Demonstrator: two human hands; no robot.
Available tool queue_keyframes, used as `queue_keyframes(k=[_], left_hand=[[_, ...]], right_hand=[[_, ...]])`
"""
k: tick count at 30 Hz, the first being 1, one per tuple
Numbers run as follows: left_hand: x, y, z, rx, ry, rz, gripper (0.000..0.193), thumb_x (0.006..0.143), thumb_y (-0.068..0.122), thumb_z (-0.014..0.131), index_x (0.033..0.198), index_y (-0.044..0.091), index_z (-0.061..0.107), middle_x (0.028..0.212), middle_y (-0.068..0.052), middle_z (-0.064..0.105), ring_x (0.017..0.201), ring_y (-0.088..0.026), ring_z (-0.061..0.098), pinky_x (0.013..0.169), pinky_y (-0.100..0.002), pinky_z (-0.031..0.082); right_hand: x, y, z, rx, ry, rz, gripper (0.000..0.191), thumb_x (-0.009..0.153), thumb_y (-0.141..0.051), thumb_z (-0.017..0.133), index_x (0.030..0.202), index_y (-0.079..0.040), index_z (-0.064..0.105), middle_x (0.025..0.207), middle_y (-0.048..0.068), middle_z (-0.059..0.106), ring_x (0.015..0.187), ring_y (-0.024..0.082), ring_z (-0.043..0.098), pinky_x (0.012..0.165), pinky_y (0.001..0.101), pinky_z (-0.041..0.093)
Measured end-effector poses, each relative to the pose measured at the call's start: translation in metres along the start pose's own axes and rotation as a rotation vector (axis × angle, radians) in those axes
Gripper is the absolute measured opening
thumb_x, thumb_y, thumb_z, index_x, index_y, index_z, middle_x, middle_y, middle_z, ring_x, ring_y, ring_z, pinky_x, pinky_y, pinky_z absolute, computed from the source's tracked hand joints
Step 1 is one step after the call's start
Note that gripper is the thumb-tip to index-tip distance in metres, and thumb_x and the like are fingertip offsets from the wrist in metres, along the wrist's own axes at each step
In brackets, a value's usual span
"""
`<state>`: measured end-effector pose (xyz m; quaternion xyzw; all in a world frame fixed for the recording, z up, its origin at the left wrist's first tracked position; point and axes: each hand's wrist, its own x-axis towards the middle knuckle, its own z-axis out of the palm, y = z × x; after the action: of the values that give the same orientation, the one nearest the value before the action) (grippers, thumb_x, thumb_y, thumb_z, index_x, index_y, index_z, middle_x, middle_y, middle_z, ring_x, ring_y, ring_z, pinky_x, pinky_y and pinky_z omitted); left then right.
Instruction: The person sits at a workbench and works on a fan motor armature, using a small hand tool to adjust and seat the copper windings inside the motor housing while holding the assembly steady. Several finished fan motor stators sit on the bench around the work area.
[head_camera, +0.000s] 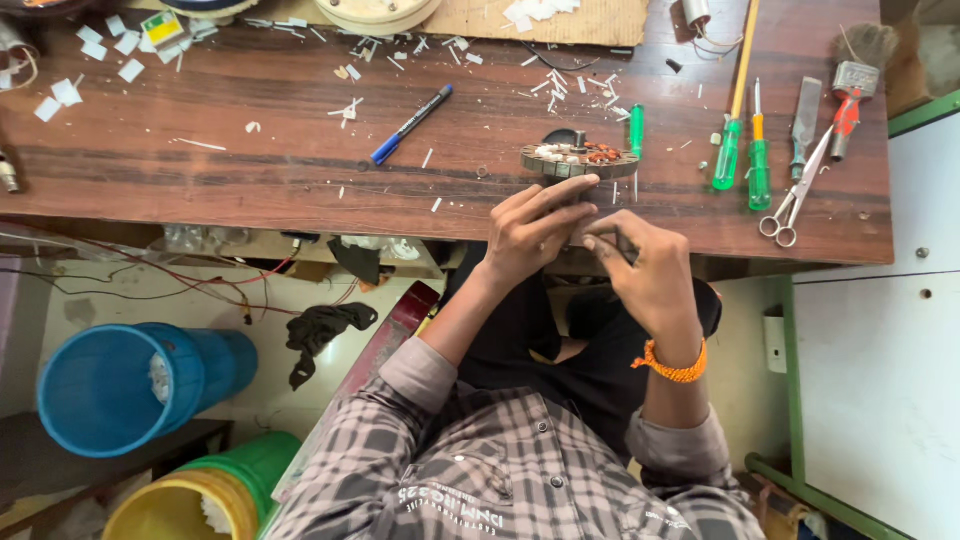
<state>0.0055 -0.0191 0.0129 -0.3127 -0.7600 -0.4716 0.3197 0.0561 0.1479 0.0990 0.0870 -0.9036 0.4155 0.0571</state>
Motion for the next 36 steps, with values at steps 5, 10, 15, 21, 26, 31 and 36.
queue_keyframes(k=[5,10,15,21,26,31,36], left_hand=[[-0.008,-0.001,0.009,0.083,-0.001,0.079,0.03,0.081,0.007,0.079,0.111,0.012,0.076,0.117,-0.003,0.073,0.081,-0.02,0.07,0.073,-0.033,0.056],[-0.023,0.002,0.031,-0.35,0.176,-0.361,0.019,0.097,0.006,0.074,0.116,0.008,0.074,0.099,-0.003,0.074,0.08,-0.012,0.069,0.068,-0.026,0.054],[-0.027,-0.001,0.047,-0.976,0.354,-0.887,0.017,0.095,0.005,0.072,0.111,-0.001,0.076,0.087,-0.001,0.074,0.058,-0.003,0.057,0.051,-0.022,0.042],[-0.025,-0.004,0.043,-1.124,0.336,-1.086,0.018,0.092,0.012,0.077,0.105,0.0,0.076,0.079,0.0,0.07,0.058,-0.005,0.056,0.051,-0.021,0.039],[-0.022,-0.001,0.051,-1.191,0.348,-1.183,0.015,0.09,0.013,0.079,0.1,0.003,0.074,0.074,0.004,0.063,0.056,-0.002,0.049,0.049,-0.021,0.035],[-0.015,0.001,0.055,-1.232,0.403,-1.227,0.011,0.092,0.014,0.075,0.096,0.006,0.07,0.074,0.003,0.062,0.053,-0.003,0.047,0.045,-0.021,0.034],[-0.009,0.035,0.037,-0.872,0.378,-1.031,0.01,0.098,0.015,0.072,0.104,0.006,0.071,0.083,0.0,0.063,0.07,-0.007,0.055,0.059,-0.025,0.044]], right_hand=[[-0.009,-0.001,-0.006,0.017,-0.017,-0.062,0.014,0.089,-0.005,0.076,0.102,-0.003,0.072,0.084,0.011,0.072,0.071,0.018,0.07,0.066,0.0314,0.053],[0.015,-0.001,-0.01,-0.114,0.036,-0.202,0.011,0.092,-0.006,0.077,0.102,-0.003,0.072,0.089,0.014,0.072,0.075,0.025,0.071,0.068,0.0349,0.052],[0.064,0.001,-0.001,-0.193,0.069,-0.268,0.009,0.097,-0.01,0.079,0.101,-0.005,0.073,0.088,0.014,0.073,0.076,0.028,0.071,0.067,0.0361,0.05],[0.095,0.004,-0.006,-0.114,-0.044,-0.188,0.008,0.095,-0.009,0.075,0.102,-0.005,0.077,0.085,0.009,0.075,0.07,0.013,0.069,0.06,0.0311,0.049],[0.108,0.018,-0.009,-0.175,-0.092,-0.085,0.008,0.095,-0.01,0.078,0.102,-0.005,0.078,0.07,0.008,0.067,0.059,0.011,0.054,0.053,0.0324,0.04],[0.123,0.044,-0.003,-0.2,-0.045,-0.094,0.01,0.095,-0.012,0.079,0.102,-0.006,0.079,0.071,0.005,0.067,0.06,0.009,0.056,0.053,0.0296,0.041],[0.128,0.067,-0.011,-0.142,-0.005,-0.051,0.012,0.094,-0.013,0.08,0.099,-0.003,0.079,0.067,0.002,0.066,0.056,0.008,0.054,0.052,0.0301,0.038]])
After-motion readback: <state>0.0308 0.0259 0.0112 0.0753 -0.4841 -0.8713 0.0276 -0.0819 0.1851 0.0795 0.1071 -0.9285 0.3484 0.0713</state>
